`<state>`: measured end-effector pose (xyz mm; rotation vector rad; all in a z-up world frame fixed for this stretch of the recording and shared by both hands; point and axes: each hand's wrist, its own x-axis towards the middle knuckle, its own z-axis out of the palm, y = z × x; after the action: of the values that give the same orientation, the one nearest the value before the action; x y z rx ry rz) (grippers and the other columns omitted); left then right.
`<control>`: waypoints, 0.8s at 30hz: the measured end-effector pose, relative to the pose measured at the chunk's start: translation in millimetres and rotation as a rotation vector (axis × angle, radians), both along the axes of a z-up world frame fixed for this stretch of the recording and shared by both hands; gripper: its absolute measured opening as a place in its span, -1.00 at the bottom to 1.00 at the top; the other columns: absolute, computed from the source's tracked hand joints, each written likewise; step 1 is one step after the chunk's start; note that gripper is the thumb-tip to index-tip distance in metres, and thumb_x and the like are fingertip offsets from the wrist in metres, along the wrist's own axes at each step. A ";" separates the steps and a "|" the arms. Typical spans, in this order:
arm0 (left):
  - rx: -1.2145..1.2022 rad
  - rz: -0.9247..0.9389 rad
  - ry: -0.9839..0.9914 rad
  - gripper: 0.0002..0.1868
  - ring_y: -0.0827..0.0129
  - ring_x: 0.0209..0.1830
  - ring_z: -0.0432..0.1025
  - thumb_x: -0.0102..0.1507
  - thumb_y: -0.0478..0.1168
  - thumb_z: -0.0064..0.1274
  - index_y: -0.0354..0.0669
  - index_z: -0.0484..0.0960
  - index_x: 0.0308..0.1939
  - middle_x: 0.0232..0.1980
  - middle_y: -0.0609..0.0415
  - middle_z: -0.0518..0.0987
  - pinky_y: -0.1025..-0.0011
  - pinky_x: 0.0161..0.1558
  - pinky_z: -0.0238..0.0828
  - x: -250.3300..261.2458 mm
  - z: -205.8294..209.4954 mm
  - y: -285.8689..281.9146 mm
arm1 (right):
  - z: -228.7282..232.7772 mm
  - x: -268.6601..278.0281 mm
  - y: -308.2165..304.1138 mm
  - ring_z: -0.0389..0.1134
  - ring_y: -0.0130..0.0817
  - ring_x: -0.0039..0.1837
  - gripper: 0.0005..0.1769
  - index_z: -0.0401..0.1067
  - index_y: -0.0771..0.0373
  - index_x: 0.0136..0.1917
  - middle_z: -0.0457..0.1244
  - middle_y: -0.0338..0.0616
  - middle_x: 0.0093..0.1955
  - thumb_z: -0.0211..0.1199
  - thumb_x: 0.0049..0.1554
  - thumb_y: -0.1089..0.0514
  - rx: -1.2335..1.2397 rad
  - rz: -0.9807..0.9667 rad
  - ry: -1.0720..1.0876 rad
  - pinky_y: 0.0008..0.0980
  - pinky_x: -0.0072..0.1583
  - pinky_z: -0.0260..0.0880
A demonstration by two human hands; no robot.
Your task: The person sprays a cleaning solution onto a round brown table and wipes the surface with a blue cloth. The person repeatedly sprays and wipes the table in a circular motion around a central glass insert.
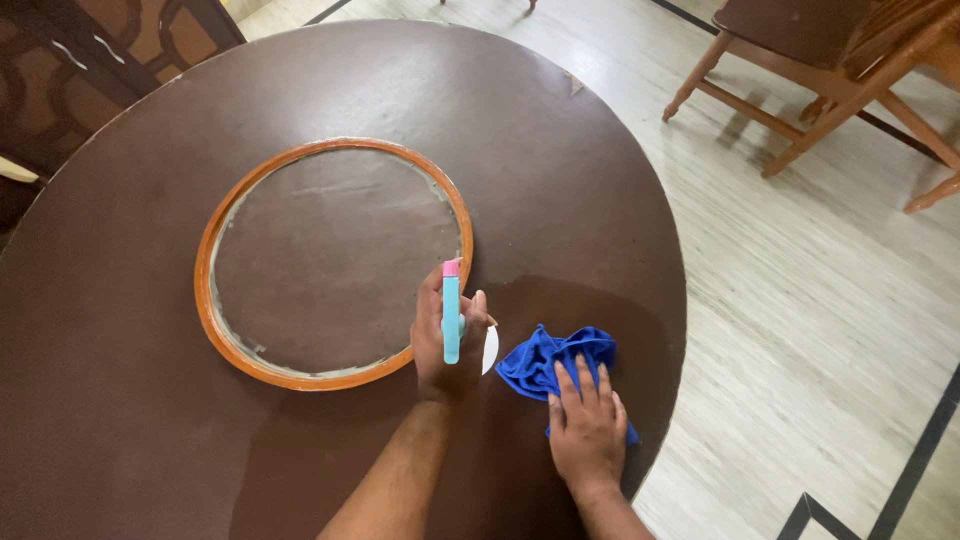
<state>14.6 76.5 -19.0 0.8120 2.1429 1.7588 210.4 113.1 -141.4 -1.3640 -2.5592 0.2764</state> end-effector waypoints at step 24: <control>-0.006 0.114 0.203 -0.75 0.43 -0.54 0.42 0.24 -0.16 0.30 -0.23 0.59 -0.37 -0.52 0.10 0.54 0.44 -0.39 0.41 2.5 -26.5 -1.1 | -18.7 15.5 75.7 -0.05 -0.03 0.64 -0.41 0.29 -0.10 0.50 0.06 -0.18 0.61 0.10 0.21 -0.13 0.031 -0.224 0.041 0.06 0.51 -0.01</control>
<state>17.0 75.4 -45.5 0.9202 2.3654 1.7921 225.9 188.8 -160.0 -1.5981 -2.3409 0.2210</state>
